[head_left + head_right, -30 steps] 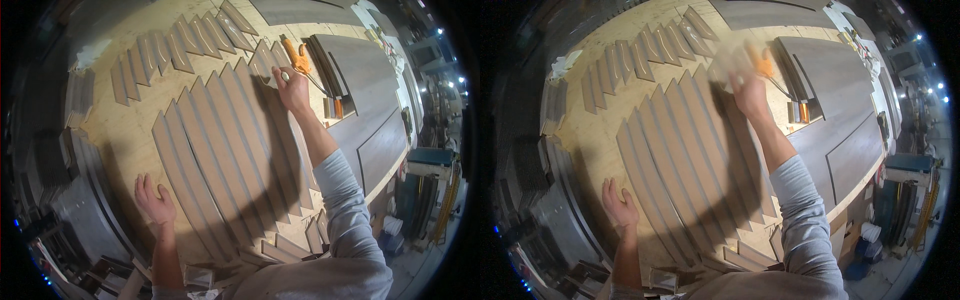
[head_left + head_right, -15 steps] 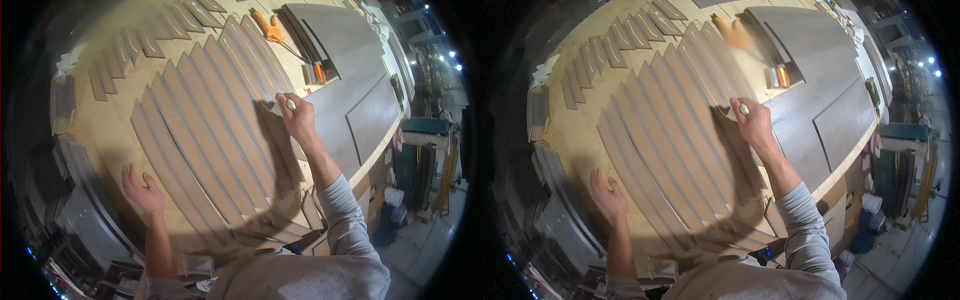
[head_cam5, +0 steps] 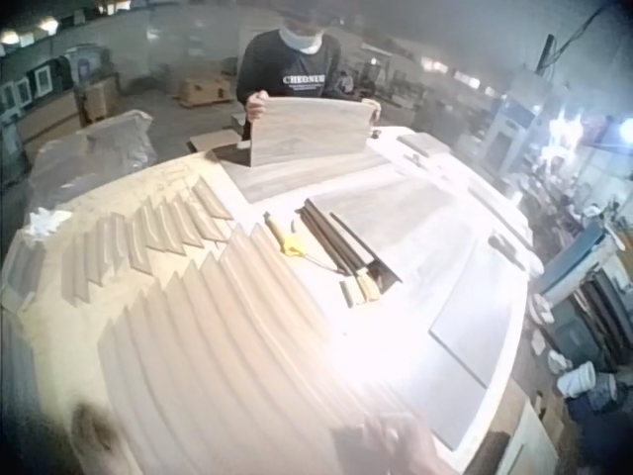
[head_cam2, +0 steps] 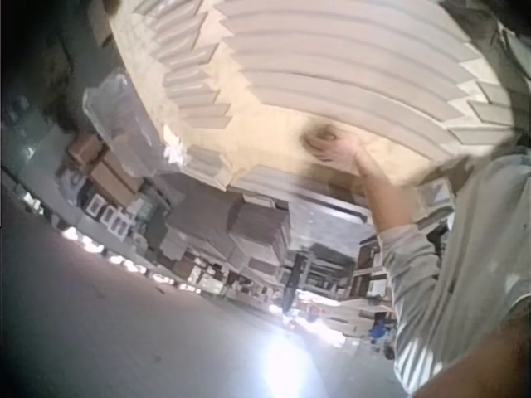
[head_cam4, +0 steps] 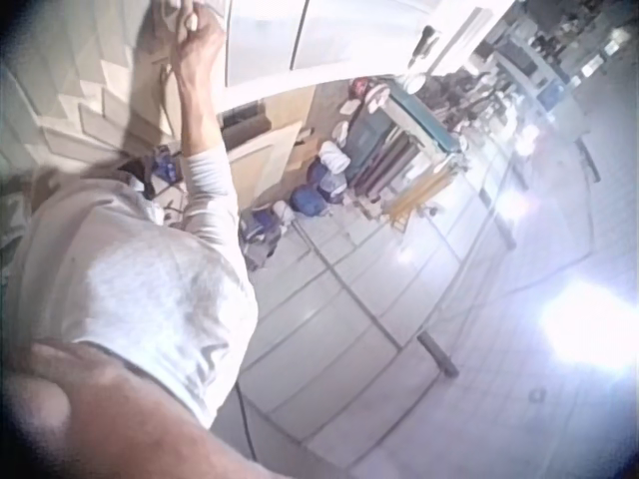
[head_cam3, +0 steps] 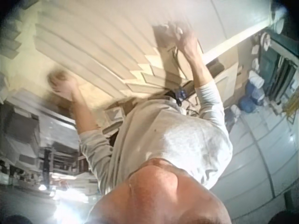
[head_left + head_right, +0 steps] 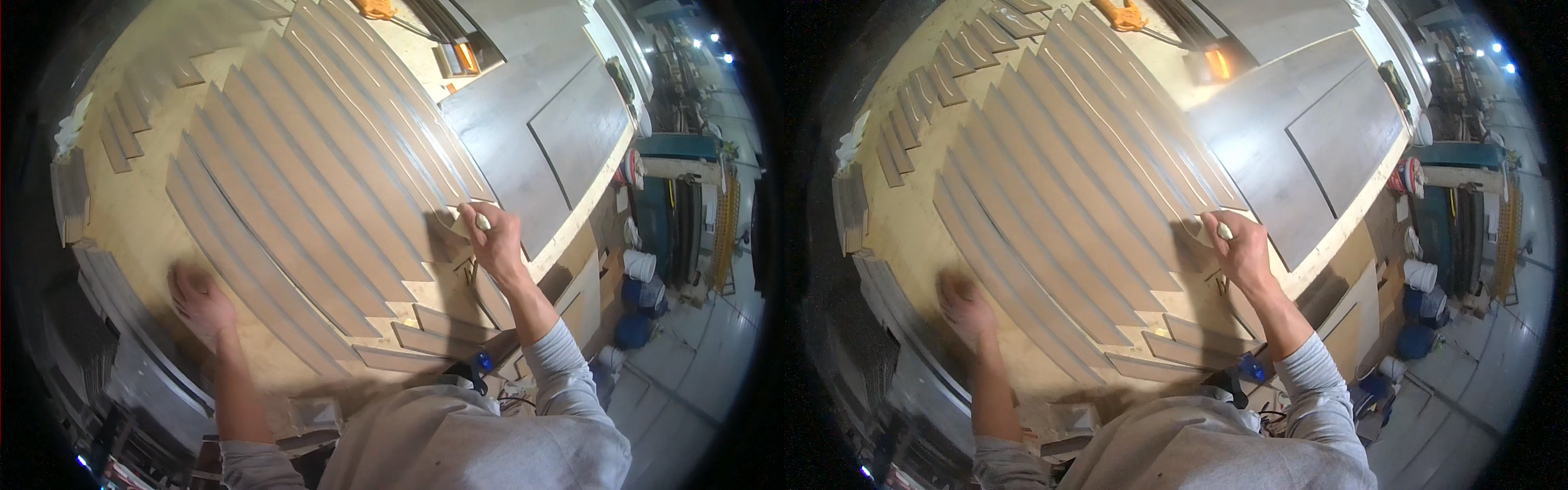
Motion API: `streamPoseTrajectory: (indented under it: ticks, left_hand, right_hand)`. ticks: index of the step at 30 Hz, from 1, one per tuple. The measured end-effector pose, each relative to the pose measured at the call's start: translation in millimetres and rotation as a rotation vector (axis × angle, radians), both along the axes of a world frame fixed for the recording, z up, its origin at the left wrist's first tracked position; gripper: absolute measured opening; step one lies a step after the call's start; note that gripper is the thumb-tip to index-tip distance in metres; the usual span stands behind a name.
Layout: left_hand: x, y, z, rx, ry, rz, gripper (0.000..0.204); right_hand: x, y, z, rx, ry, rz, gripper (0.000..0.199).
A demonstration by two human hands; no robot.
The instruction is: The recorder applies glue to multiple narrow wooden slats and then prepares to assemble them into a larger panel.
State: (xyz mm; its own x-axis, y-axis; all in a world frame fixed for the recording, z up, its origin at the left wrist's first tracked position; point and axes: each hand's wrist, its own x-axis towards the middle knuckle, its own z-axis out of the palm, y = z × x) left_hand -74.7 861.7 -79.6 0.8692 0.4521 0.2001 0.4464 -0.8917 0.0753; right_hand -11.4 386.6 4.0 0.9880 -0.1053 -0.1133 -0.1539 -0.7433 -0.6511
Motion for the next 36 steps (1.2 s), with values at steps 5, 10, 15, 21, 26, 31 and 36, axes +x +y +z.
streamPoseTrajectory:
  ticks: [5, 10, 15, 21, 26, 31, 36]
  left_hand:
    - [3, -1, -2, -0.005, -0.008, -0.009, 0.052]
    - [7, -2, 2, 0.017, -0.003, 0.015, 0.05]
    - [9, -3, 15, -0.012, -0.033, -0.024, 0.047]
    - [15, -8, 9, -0.089, -0.168, -0.086, 0.045]
    - [12, -2, 15, -0.068, -0.165, -0.066, 0.048]
    - [16, -7, 13, -0.081, -0.151, -0.026, 0.05]
    - [16, -7, 17, -0.11, -0.123, -0.014, 0.051]
  right_hand:
    - [-24, -12, -9, -0.049, -0.062, -0.008, 0.02]
    - [-2, -18, 5, -0.034, 0.0, -0.047, 0.025]
    - [87, 29, 19, 0.107, -0.169, -0.065, 0.03]
    - [213, 116, -18, 0.187, -0.19, 0.082, 0.037]
    - [278, 189, -21, 0.088, -0.172, 0.166, 0.05]
    - [328, 210, -50, 0.086, -0.326, 0.18, 0.049]
    - [339, 222, -51, 0.009, -0.369, 0.163, 0.047]
